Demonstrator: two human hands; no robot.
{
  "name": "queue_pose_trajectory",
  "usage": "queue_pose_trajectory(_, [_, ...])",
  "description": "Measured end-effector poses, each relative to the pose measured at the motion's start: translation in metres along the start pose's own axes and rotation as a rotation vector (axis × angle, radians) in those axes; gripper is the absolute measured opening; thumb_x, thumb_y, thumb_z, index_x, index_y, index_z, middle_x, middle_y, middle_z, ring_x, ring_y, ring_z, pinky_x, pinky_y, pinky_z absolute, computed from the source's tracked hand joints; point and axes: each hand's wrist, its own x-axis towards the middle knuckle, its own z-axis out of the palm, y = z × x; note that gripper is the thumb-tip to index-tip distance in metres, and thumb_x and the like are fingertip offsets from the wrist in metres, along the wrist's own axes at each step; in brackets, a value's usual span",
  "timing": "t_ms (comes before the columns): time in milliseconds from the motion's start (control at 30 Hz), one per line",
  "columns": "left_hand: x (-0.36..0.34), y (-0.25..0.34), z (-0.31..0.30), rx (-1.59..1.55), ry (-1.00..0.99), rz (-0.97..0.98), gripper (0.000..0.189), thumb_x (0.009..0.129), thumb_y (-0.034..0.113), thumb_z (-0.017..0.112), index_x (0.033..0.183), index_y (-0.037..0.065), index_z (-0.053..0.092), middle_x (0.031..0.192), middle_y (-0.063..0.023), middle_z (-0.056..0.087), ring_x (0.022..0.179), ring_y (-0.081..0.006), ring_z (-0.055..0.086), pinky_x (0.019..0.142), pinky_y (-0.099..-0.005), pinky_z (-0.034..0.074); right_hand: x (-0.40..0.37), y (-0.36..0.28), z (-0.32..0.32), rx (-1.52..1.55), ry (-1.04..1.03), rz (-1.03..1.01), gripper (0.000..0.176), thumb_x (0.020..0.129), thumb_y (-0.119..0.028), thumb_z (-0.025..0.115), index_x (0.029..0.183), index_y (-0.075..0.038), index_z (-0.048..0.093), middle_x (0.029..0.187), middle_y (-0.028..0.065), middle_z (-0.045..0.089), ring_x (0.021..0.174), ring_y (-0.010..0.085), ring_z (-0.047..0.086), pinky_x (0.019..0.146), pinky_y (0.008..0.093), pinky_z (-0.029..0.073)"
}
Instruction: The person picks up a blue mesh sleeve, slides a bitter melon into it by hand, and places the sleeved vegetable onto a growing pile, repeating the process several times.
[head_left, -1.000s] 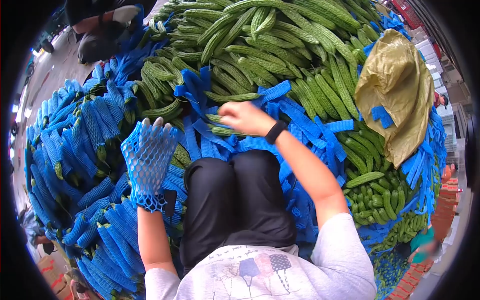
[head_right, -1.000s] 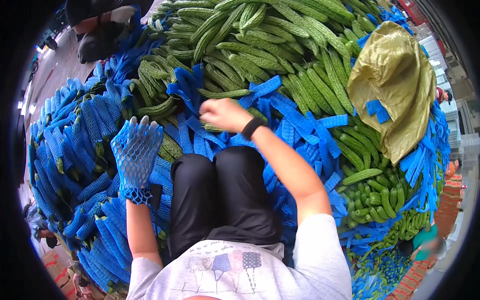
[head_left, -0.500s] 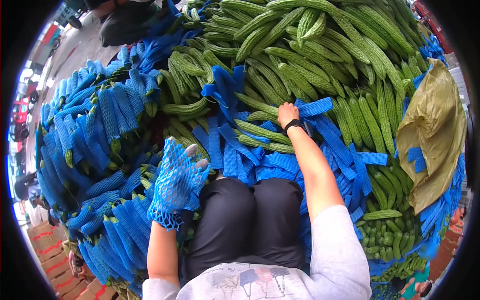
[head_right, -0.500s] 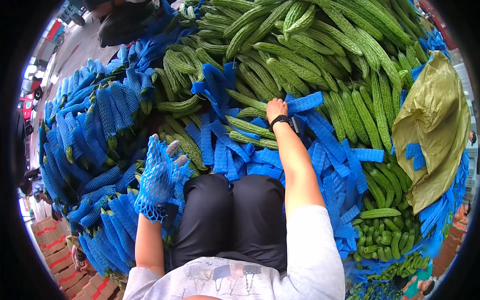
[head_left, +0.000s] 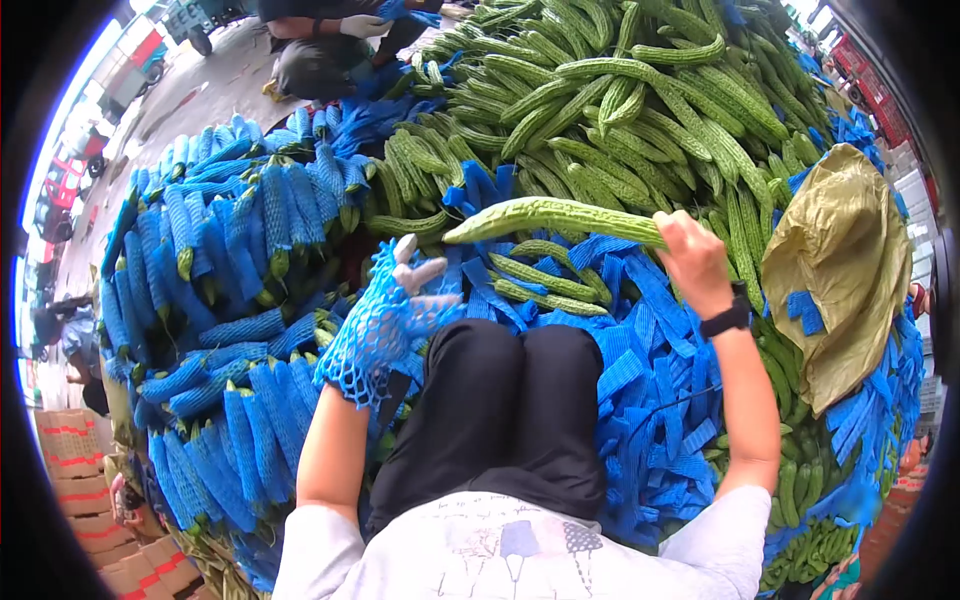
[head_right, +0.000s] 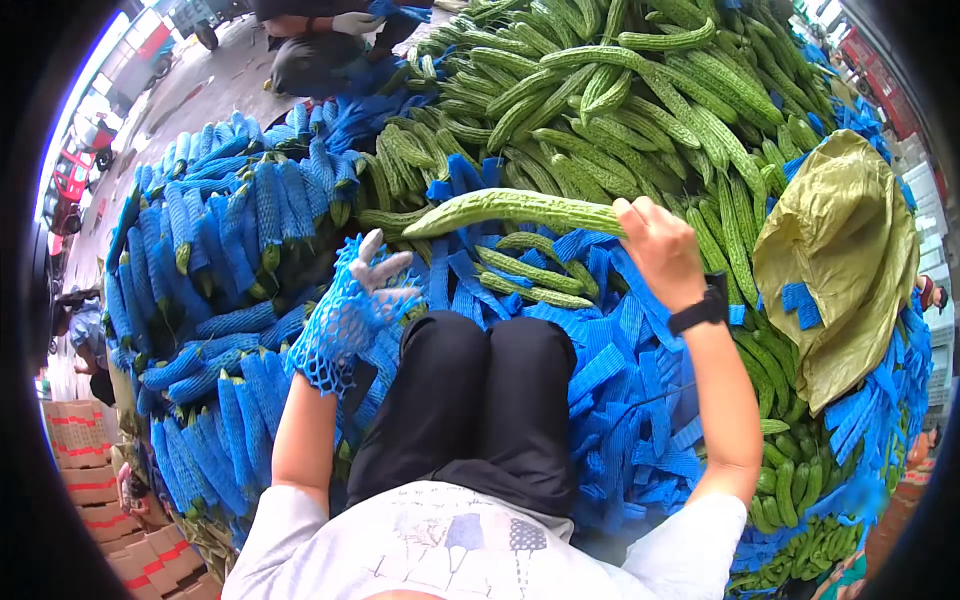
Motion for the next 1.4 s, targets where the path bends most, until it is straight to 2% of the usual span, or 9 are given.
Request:
queue_pose_trajectory(133, [-0.021, 0.012, 0.033, 0.12, -0.22, 0.041, 0.077, 0.087, 0.027, 0.062, 0.149, 0.007, 0.02, 0.136, -0.0181, 0.046, 0.1, -0.0291, 0.064, 0.071, -0.0298, 0.056, 0.005, -0.027, -0.045, -0.066, 0.082, -0.216, 0.037, 0.075, -0.005, 0.066, 0.109, -0.011, 0.051, 0.085, 0.0059, 0.055, 0.077, 0.0251, 0.06, 0.062, 0.037, 0.051])
queue_pose_trajectory(267, [-0.047, -0.008, 0.031, -0.165, -0.356, 0.089, 0.058, 0.089, 0.015, 0.061, 0.14, 0.002, 0.036, 0.132, -0.0144, 0.05, 0.12, -0.0236, 0.052, 0.098, -0.0346, 0.045, 0.031, -0.044, -0.067, -0.029, 0.109, -0.294, 0.036, 0.074, -0.01, 0.068, 0.107, -0.01, 0.053, 0.088, 0.0055, 0.058, 0.083, 0.0243, 0.06, 0.067, 0.0357, 0.052])
queue_pose_trajectory(333, [-0.067, -0.011, 0.04, -0.386, -0.317, 0.094, 0.052, 0.09, 0.013, 0.06, 0.137, 0.001, 0.04, 0.128, -0.0135, 0.054, 0.121, -0.0216, 0.052, 0.103, -0.0346, 0.041, 0.052, -0.068, -0.08, 0.093, 0.095, -0.332, 0.067, 0.066, -0.043, 0.074, 0.12, -0.008, 0.054, 0.11, 0.0101, 0.058, 0.11, 0.0287, 0.053, 0.098, 0.0428, 0.041])
queue_pose_trajectory(433, [-0.083, -0.013, 0.049, 0.298, -0.111, 0.513, 0.044, 0.096, 0.014, 0.051, 0.136, 0.002, 0.04, 0.129, -0.0122, 0.052, 0.124, -0.0206, 0.048, 0.109, -0.0363, 0.035, 0.077, -0.131, -0.065, 0.193, 0.206, -0.406, 0.076, 0.076, -0.065, 0.057, 0.115, 0.001, 0.058, 0.114, 0.0165, 0.058, 0.115, 0.0323, 0.05, 0.105, 0.0464, 0.033])
queue_pose_trajectory(533, [-0.087, -0.018, 0.056, 0.641, 0.048, 0.807, 0.039, 0.102, 0.018, 0.04, 0.138, 0.003, 0.037, 0.134, -0.0117, 0.047, 0.127, -0.0206, 0.044, 0.111, -0.0374, 0.031, 0.088, -0.2, -0.035, 0.439, 0.113, -0.296, 0.055, 0.082, -0.05, 0.063, 0.1, 0.002, 0.063, 0.099, 0.0164, 0.063, 0.103, 0.0329, 0.056, 0.101, 0.0459, 0.035])
queue_pose_trajectory(633, [-0.072, -0.039, 0.041, -0.505, -0.026, 0.538, 0.037, 0.104, 0.016, 0.033, 0.138, 0.003, 0.034, 0.137, -0.0127, 0.042, 0.128, -0.0193, 0.042, 0.11, -0.0334, 0.031, 0.095, -0.248, -0.018, 0.704, 0.265, -0.261, 0.024, 0.079, -0.023, 0.07, 0.089, -0.003, 0.063, 0.092, 0.0133, 0.063, 0.095, 0.0307, 0.057, 0.092, 0.0424, 0.041])
queue_pose_trajectory(900, [-0.11, -0.025, 0.021, 0.293, 0.09, 0.664, 0.045, 0.096, 0.011, 0.05, 0.138, -0.003, 0.039, 0.142, -0.013, 0.043, 0.13, -0.0193, 0.041, 0.108, -0.0318, 0.034, 0.11, -0.255, 0.017, 0.425, 0.413, 0.0, 0.011, 0.089, -0.019, 0.058, 0.089, -0.008, 0.06, 0.076, 0.0074, 0.061, 0.053, 0.025, 0.059, 0.049, 0.0357, 0.047])
queue_pose_trajectory(1167, [-0.132, -0.042, 0.016, 0.011, 0.356, 0.631, 0.044, 0.093, 0.001, 0.053, 0.135, 0.002, 0.041, 0.127, -0.0081, 0.054, 0.117, -0.016, 0.053, 0.098, -0.028, 0.045, 0.099, -0.182, 0.035, 0.941, 0.271, 0.526, 0.027, 0.089, -0.027, 0.064, 0.098, -0.001, 0.059, 0.084, 0.0186, 0.065, 0.072, 0.0329, 0.063, 0.064, 0.0408, 0.048])
queue_pose_trajectory(1400, [-0.138, -0.031, 0.013, -0.216, 0.34, 0.491, 0.042, 0.093, 0.006, 0.054, 0.134, 0.004, 0.043, 0.124, -0.0062, 0.056, 0.11, -0.0145, 0.058, 0.093, -0.0285, 0.051, 0.089, -0.188, 0.003, 0.433, 0.498, 0.041, 0.067, 0.076, -0.038, 0.075, 0.126, -0.006, 0.046, 0.123, 0.0128, 0.051, 0.117, 0.0309, 0.045, 0.101, 0.0486, 0.031])
